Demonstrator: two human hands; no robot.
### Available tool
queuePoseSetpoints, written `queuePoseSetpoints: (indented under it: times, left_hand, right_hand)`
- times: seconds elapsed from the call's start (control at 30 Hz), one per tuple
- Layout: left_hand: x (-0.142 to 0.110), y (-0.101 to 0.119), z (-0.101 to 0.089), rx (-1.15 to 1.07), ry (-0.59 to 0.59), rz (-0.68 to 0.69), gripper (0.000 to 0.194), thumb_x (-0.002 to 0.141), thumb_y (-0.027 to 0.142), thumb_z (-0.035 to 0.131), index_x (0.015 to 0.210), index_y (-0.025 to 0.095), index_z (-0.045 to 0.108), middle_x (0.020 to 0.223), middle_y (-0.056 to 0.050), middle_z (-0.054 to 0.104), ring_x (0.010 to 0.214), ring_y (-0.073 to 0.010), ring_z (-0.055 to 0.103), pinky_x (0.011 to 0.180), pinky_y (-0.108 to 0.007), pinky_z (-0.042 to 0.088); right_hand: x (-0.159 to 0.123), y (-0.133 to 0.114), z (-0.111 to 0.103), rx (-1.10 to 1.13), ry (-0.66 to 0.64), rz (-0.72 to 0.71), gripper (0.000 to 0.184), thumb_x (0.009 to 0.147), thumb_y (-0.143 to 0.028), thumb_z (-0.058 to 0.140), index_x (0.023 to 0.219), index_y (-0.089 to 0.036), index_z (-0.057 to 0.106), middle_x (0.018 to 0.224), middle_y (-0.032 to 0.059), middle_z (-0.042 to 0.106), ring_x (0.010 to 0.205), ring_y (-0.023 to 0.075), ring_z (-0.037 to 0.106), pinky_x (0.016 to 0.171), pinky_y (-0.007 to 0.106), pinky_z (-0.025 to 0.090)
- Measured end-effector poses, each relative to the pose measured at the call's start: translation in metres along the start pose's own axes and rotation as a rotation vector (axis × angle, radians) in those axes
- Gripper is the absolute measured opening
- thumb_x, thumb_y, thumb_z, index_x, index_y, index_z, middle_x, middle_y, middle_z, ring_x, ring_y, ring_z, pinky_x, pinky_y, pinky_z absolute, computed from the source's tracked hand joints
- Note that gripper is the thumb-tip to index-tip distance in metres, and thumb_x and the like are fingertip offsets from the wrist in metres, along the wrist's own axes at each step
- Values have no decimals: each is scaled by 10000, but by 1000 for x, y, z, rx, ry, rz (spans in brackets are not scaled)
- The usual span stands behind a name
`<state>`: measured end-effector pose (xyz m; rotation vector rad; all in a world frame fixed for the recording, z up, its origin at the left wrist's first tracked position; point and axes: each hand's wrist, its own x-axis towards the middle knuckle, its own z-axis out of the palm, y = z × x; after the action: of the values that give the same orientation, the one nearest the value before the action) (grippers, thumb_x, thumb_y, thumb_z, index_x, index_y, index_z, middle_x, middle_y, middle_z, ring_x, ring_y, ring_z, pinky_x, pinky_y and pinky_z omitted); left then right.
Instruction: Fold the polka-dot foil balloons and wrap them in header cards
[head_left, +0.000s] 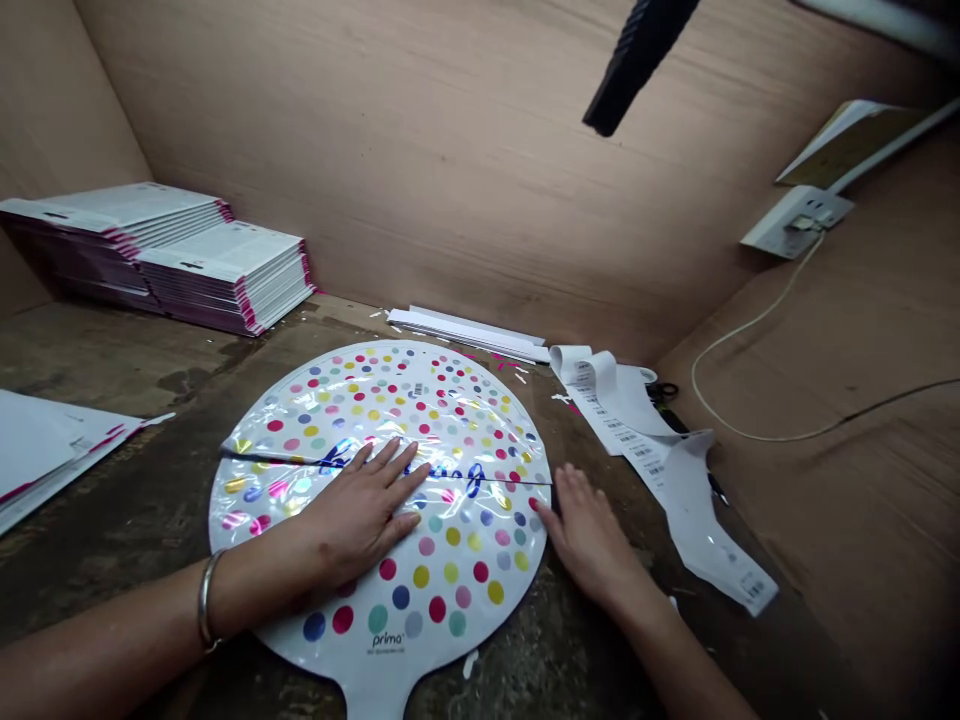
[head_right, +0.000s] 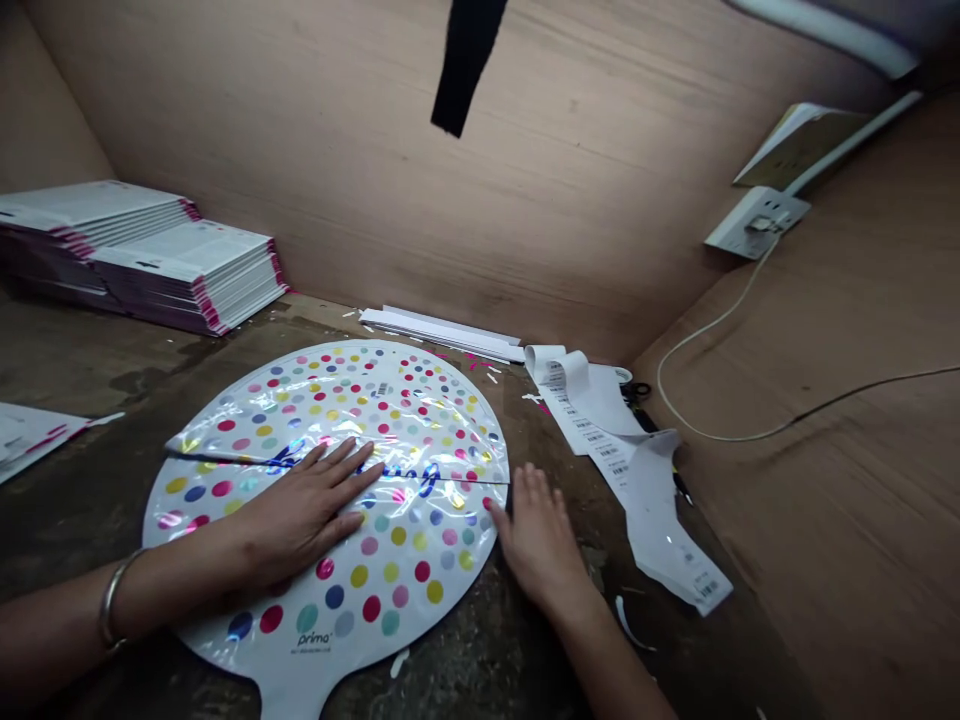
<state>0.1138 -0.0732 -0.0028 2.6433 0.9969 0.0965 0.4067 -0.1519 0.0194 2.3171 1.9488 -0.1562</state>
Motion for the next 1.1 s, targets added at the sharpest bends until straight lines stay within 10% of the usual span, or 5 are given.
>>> queuePoseSetpoints:
  times: [0.27,0.53,0.67,0.8,1.1]
  left_hand:
    - [-13,-14,-6,40,20,50,571,916,482,383,1436,274,270,1520,-69,194,1396,-281,151,1114,-482,161]
    - [-116,-91,-14,265,271,-807,691,878,454,376,1377,-24,349,1470,-246,239,1369,-362,197,1085,-503,245]
    - [-71,-43,-24,345,492,-361,523,894,301,379,1363,73,404,1492,-173,252,1395,-309,149,1117,-501,171]
    - [-5,5,-25,89,279,90,362,889,265,441,1225,176,540,1298,-108,532,1232,-234,452,1041,-386,357]
    - [22,3,-21,-14,214,3,306,870,336,504,1147,210,543,1064,-81,606,978,-238,573,833,-348,464]
  right_hand:
    - [16,-41,4,134,19,-471,502,921,-251,301,1402,-121,363,1478,103,314,1367,215,273,1116,427,276]
    - [18,-45,3,112,-62,-390,526,924,-321,282,1408,-128,355,1487,81,295,1372,211,261,1131,407,248]
    - [7,-61,-9,37,-65,-385,523,896,-270,356,1386,-90,392,1464,121,340,1350,236,314,1117,390,271]
    - [10,-65,-17,-2,-29,-394,518,824,-117,413,1339,-82,456,1391,153,450,1262,255,445,1043,373,365]
    - [13,-51,-28,-48,92,-298,273,850,-80,403,930,-171,648,928,110,667,902,232,582,781,314,443]
